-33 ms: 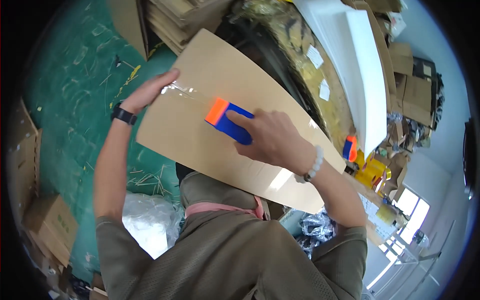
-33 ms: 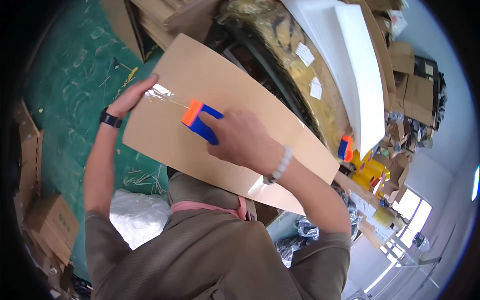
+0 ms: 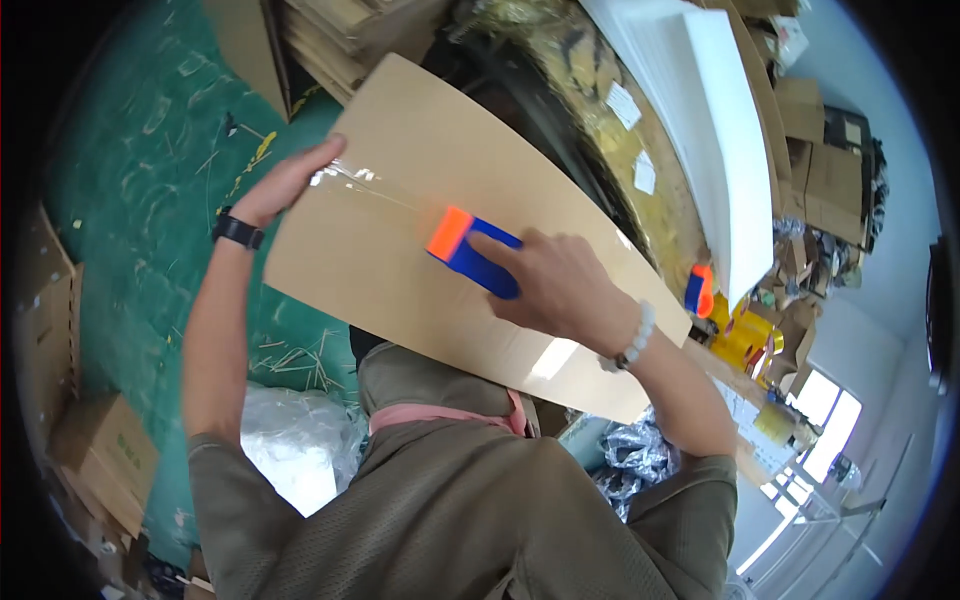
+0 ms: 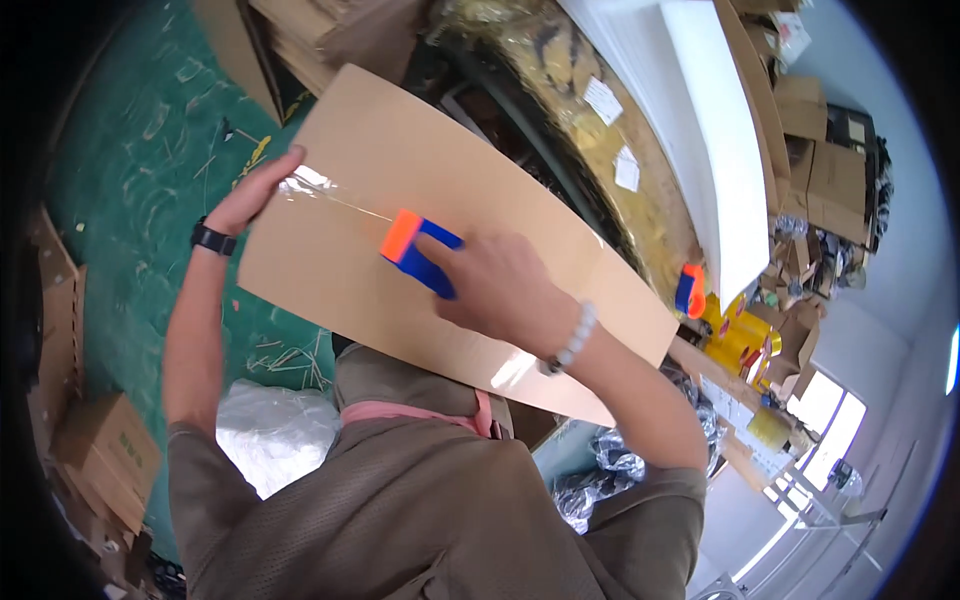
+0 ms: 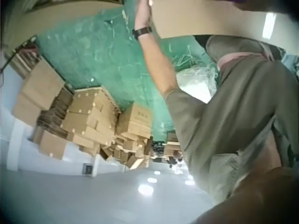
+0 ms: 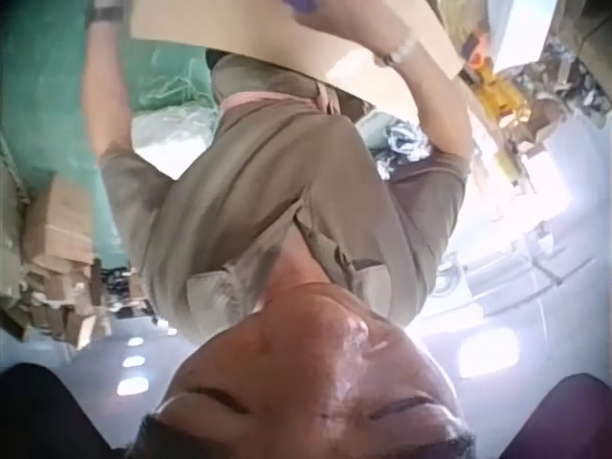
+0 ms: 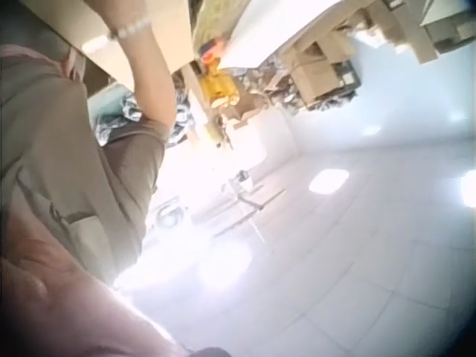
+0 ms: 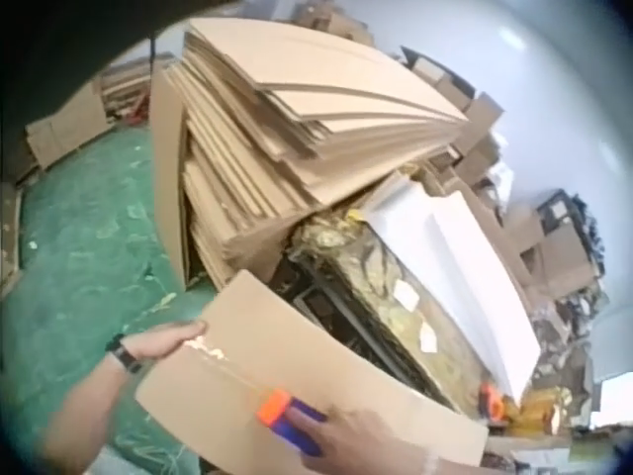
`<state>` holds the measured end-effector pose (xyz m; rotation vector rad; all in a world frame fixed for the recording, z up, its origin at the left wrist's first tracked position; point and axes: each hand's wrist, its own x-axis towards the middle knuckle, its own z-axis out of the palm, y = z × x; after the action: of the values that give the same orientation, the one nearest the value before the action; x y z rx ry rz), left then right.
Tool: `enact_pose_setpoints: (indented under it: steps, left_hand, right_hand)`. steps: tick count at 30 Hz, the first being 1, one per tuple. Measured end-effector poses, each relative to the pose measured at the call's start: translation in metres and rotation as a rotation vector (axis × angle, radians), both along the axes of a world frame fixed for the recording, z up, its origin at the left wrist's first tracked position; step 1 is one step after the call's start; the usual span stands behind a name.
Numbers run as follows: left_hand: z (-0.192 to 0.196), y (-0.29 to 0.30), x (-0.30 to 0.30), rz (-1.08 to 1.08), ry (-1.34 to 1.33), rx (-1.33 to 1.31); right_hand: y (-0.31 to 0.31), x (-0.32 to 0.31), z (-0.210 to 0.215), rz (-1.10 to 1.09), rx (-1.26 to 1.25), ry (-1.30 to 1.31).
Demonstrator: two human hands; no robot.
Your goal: Assembling bicycle seats, using a heat gun for adjustment, and packing them into cardboard boxes.
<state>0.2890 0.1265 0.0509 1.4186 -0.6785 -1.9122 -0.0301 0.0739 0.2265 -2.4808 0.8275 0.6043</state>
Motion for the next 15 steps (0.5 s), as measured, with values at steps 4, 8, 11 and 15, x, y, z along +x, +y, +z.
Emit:
enact_pose_setpoints:
  steps: [4, 8, 11, 15]
  left_hand:
    - [0.002, 0.006, -0.001, -0.007, -0.12, 0.084]
    - [0.019, 0.01, -0.011, 0.048, -0.746, -0.083]
    - [0.049, 0.006, -0.128, -0.204, -1.991, -0.622]
    - [0.072, 0.043, -0.404, -0.391, -1.289, -0.886]
  right_hand:
    - [0.031, -0.156, 0.024, -0.103, 0.041, 0.262]
    - [0.039, -0.292, 0.031, -0.121, 0.061, 0.409]
    - [0.053, -0.32, 0.005, -0.132, 0.067, 0.251]
    - [0.062, -0.329, -0.001, -0.11, 0.13, 0.235]
